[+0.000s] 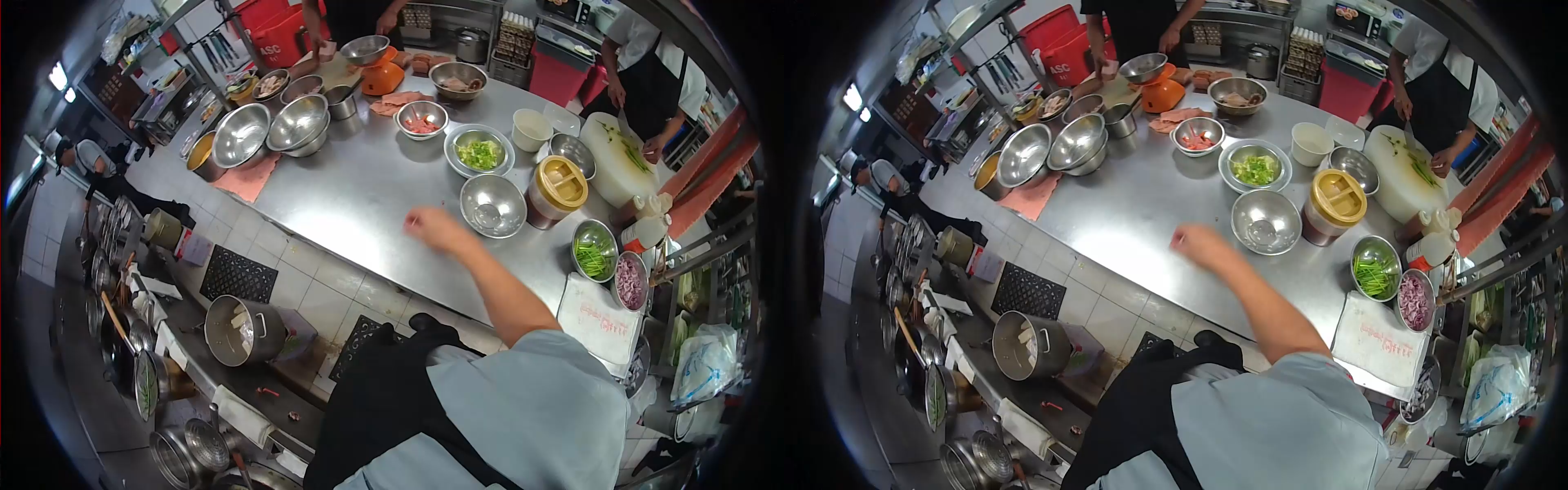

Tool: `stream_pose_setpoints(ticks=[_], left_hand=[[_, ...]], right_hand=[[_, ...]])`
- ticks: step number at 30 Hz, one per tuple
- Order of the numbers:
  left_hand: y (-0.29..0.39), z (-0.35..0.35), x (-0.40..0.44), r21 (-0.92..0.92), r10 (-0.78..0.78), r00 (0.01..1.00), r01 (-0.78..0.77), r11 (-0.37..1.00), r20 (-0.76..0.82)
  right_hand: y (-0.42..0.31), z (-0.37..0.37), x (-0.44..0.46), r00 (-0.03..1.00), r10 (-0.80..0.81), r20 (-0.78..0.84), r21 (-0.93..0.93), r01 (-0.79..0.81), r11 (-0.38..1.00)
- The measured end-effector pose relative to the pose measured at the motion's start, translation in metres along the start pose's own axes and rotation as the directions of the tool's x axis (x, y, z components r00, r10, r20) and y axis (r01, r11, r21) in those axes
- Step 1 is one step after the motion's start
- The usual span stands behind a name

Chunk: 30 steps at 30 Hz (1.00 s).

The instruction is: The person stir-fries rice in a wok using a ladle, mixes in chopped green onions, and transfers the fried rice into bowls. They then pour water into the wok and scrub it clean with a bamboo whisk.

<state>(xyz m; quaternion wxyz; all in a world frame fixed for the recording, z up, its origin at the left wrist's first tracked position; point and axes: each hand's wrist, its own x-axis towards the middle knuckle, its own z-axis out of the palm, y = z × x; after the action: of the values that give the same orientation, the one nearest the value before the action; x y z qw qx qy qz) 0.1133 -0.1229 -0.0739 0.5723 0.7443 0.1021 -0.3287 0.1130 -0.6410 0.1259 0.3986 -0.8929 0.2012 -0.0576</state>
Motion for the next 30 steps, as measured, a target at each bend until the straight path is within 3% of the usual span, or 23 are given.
stream_pose_setpoints(ticks=[2,5,8,11,17,20,25,27,30], left_hand=[[0.001,0.003,0.006,0.047,0.006,1.000,-0.006,0.999,0.000],[0.003,0.005,0.012,0.105,0.023,1.000,-0.022,0.994,-0.012],[0.004,0.007,0.017,0.141,0.041,0.999,-0.037,0.989,-0.028],[0.003,0.008,0.019,0.170,0.061,0.997,-0.053,0.984,-0.042],[-0.004,0.006,0.024,0.187,0.114,0.990,-0.096,0.978,-0.085],[-0.006,0.006,0.030,0.207,0.153,0.984,-0.132,0.969,-0.088],[-0.012,-0.005,0.039,0.101,0.290,0.957,-0.289,0.952,0.014],[0.015,-0.004,0.031,-0.168,0.132,0.991,-0.131,0.977,-0.005],[0.077,0.011,0.013,-0.051,0.265,0.963,-0.268,0.962,-0.056]], right_hand=[[0.036,-0.050,0.024,0.969,0.065,-0.240,-0.097,-0.091,0.991],[0.081,-0.095,0.057,0.842,0.086,-0.533,-0.323,-0.296,0.899],[0.096,-0.112,0.077,0.868,0.264,-0.421,-0.470,-0.458,0.755],[0.088,-0.116,0.089,0.909,0.293,-0.298,-0.545,-0.414,0.730],[0.091,-0.121,0.094,0.952,0.260,-0.161,-0.512,-0.306,0.802],[0.101,-0.108,0.091,0.942,0.230,-0.245,-0.594,-0.333,0.732],[0.081,-0.099,0.083,0.903,-0.072,-0.424,-0.647,-0.246,0.721],[0.049,-0.098,0.074,0.876,-0.210,-0.435,-0.671,-0.160,0.724],[-0.010,-0.074,0.066,0.838,-0.396,-0.375,-0.681,0.040,0.731]])
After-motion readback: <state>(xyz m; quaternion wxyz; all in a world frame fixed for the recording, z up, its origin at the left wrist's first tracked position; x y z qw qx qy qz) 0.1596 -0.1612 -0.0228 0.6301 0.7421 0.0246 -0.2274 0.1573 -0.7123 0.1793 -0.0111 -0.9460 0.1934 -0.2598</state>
